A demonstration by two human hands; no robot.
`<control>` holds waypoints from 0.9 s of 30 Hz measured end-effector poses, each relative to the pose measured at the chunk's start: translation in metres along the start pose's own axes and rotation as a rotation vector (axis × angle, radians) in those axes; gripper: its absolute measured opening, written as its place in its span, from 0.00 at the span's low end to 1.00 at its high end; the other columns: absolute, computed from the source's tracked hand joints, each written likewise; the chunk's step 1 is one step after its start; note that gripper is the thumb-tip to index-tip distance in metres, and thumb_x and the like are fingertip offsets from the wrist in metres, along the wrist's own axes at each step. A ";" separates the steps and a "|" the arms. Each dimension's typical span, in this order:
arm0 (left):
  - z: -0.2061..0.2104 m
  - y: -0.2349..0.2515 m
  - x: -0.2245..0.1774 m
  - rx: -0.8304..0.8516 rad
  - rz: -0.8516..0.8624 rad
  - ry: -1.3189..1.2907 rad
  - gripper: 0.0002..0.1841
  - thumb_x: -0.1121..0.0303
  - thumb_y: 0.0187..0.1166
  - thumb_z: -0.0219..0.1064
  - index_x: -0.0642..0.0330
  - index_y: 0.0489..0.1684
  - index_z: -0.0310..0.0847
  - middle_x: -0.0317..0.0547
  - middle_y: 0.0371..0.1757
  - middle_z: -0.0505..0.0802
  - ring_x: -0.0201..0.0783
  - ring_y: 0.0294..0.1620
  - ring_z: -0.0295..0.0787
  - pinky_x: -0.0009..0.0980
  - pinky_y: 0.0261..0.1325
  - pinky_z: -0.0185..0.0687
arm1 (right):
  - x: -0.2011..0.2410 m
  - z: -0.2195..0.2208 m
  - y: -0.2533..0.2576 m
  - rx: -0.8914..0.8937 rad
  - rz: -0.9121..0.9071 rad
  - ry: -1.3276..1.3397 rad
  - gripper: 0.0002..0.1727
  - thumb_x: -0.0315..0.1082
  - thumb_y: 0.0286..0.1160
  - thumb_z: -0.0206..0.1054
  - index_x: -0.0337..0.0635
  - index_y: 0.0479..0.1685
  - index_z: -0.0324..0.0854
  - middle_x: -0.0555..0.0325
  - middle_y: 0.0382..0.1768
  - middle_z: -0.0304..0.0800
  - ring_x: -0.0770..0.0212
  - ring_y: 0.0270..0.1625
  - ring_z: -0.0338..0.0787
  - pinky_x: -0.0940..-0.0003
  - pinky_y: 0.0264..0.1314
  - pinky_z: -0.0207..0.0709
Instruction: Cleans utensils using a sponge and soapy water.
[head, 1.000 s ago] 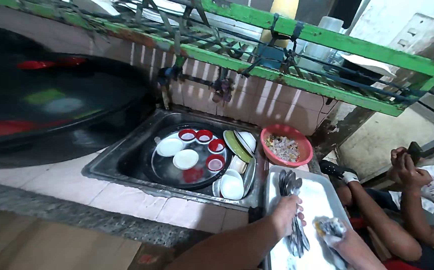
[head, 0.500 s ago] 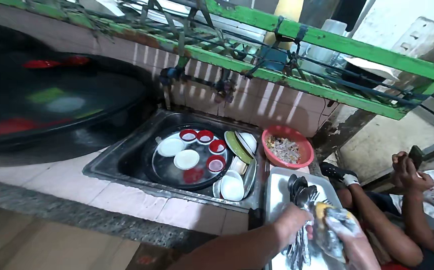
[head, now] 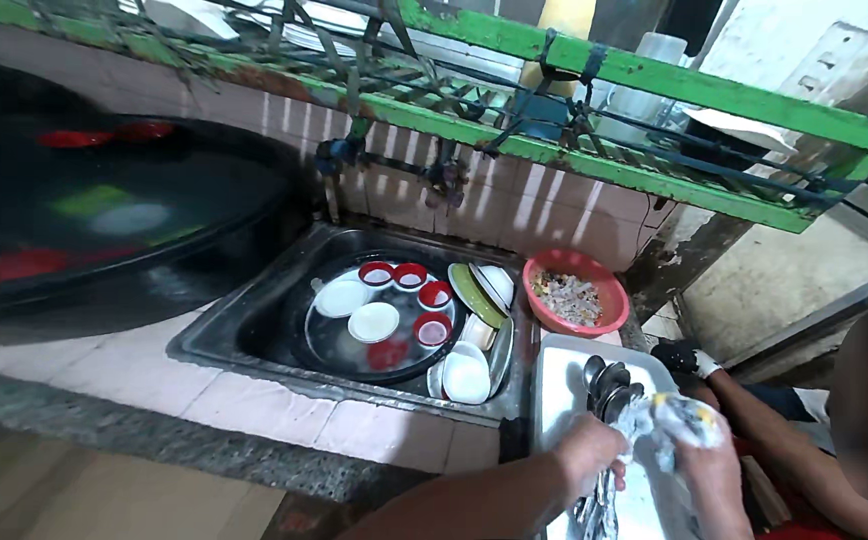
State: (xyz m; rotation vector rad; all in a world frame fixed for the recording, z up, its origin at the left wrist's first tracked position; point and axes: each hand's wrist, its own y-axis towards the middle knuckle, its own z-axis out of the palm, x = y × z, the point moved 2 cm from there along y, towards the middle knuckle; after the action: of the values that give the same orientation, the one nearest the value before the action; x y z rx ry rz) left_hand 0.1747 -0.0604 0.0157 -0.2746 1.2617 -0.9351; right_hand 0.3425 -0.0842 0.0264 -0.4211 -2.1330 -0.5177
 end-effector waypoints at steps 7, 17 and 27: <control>0.005 -0.004 0.001 0.171 0.002 -0.100 0.10 0.71 0.81 0.68 0.61 0.54 0.75 0.40 0.28 0.86 0.33 0.21 0.83 0.29 0.27 0.85 | 0.000 -0.004 -0.010 0.135 0.207 0.215 0.30 0.42 0.84 0.62 0.31 0.78 0.68 0.45 0.57 0.88 0.62 0.53 0.90 0.60 0.58 0.86; 0.007 0.003 0.004 0.042 0.069 0.013 0.17 0.69 0.81 0.70 0.64 0.62 0.71 0.43 0.33 0.84 0.31 0.19 0.80 0.27 0.25 0.82 | 0.017 0.003 -0.023 0.012 0.358 0.552 0.21 0.37 0.89 0.55 0.33 0.73 0.65 0.55 0.34 0.86 0.64 0.29 0.89 0.62 0.31 0.88; -0.002 0.001 -0.007 0.130 0.178 -0.173 0.19 0.61 0.78 0.72 0.61 0.62 0.85 0.49 0.61 0.91 0.43 0.65 0.86 0.46 0.69 0.81 | 0.018 -0.022 -0.020 0.612 0.414 0.005 0.25 0.34 0.77 0.69 0.32 0.71 0.75 0.46 0.51 0.90 0.59 0.49 0.90 0.56 0.57 0.85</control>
State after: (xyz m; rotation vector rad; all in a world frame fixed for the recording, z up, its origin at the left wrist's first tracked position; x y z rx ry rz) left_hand 0.1730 -0.0547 0.0192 -0.1355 1.0439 -0.8183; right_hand 0.3385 -0.1104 0.0489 -0.4830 -1.9975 0.3641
